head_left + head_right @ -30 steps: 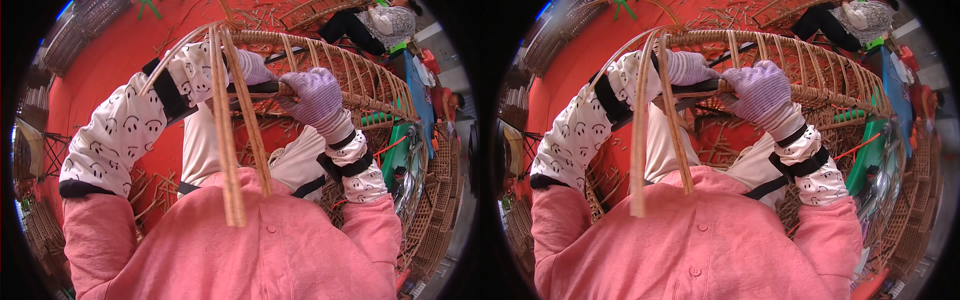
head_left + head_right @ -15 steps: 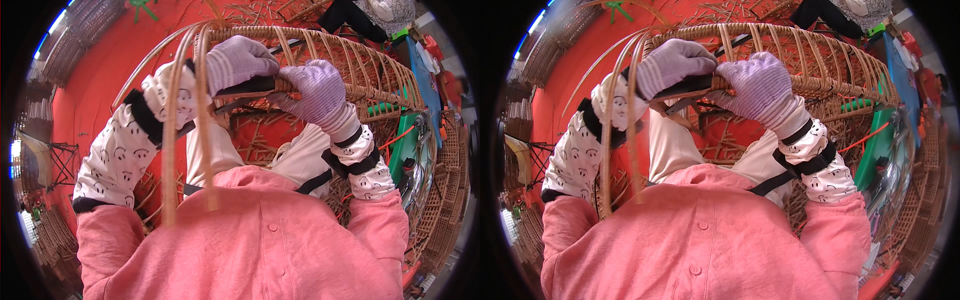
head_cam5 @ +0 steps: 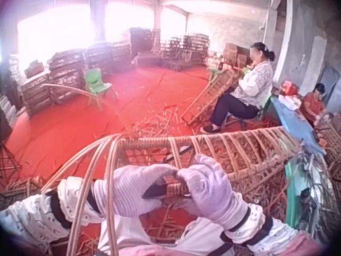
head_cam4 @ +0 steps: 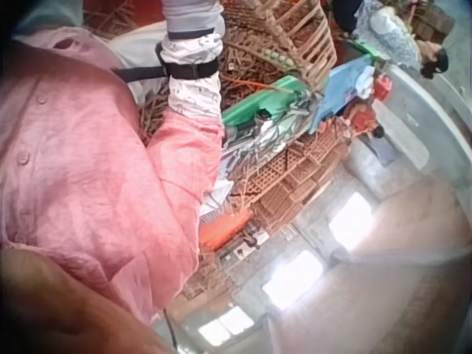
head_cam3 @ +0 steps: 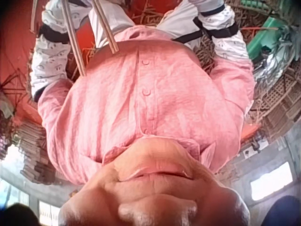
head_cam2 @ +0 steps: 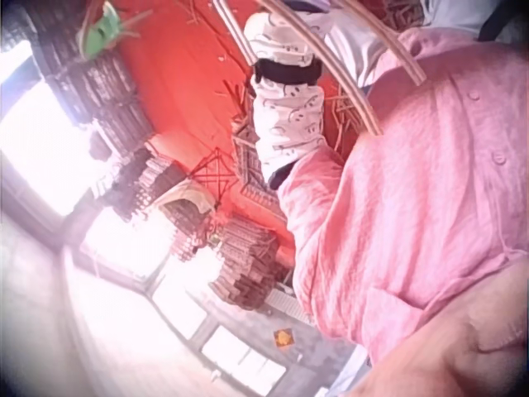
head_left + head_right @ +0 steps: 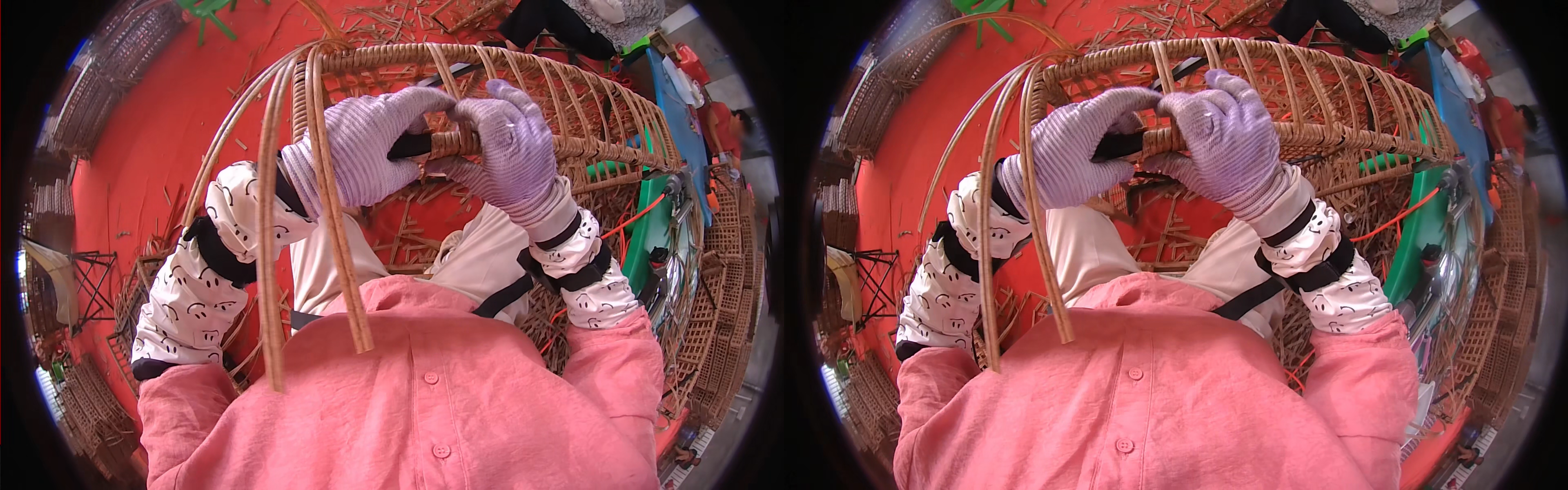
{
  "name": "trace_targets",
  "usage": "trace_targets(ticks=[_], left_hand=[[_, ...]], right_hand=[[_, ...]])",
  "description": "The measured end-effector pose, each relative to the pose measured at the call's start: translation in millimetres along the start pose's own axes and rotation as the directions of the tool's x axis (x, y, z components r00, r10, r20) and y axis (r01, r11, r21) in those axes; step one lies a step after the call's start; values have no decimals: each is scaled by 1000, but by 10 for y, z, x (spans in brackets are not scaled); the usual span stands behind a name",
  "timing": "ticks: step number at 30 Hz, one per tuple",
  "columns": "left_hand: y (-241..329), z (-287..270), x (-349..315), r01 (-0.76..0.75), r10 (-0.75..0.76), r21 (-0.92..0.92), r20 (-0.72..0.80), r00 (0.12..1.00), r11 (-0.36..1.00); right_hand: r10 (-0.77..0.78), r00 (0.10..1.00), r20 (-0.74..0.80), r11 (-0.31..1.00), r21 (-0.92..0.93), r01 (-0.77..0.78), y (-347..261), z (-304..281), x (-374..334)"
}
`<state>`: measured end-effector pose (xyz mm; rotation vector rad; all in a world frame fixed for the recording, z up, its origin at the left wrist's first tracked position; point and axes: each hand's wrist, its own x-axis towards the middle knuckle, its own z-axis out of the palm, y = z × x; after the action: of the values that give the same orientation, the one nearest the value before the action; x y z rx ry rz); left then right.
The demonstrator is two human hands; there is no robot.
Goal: Weaving and stapling rattan strips onto a wicker furniture frame using a pneumatic stapler and scissors.
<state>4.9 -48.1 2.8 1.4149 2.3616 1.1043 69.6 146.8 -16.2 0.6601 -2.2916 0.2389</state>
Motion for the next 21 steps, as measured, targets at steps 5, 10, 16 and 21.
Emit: trace_targets(ticks=[5,10,16,21], left_hand=[[-3,34,-23,-128,140,180,-54,989,975],[36,177,-9,-53,135,425,-166,977,904],[7,229,-16,-137,334,539,-287,898,831],[-3,104,-18,-141,186,253,-162,969,957]], right_hand=[[-96,995,34,988,-120,99,60,-102,-63],[-15,990,143,1000,19,13,140,-62,-75],[11,985,173,999,40,-18,150,-43,-96],[36,983,178,998,43,-45,128,-50,-74]])
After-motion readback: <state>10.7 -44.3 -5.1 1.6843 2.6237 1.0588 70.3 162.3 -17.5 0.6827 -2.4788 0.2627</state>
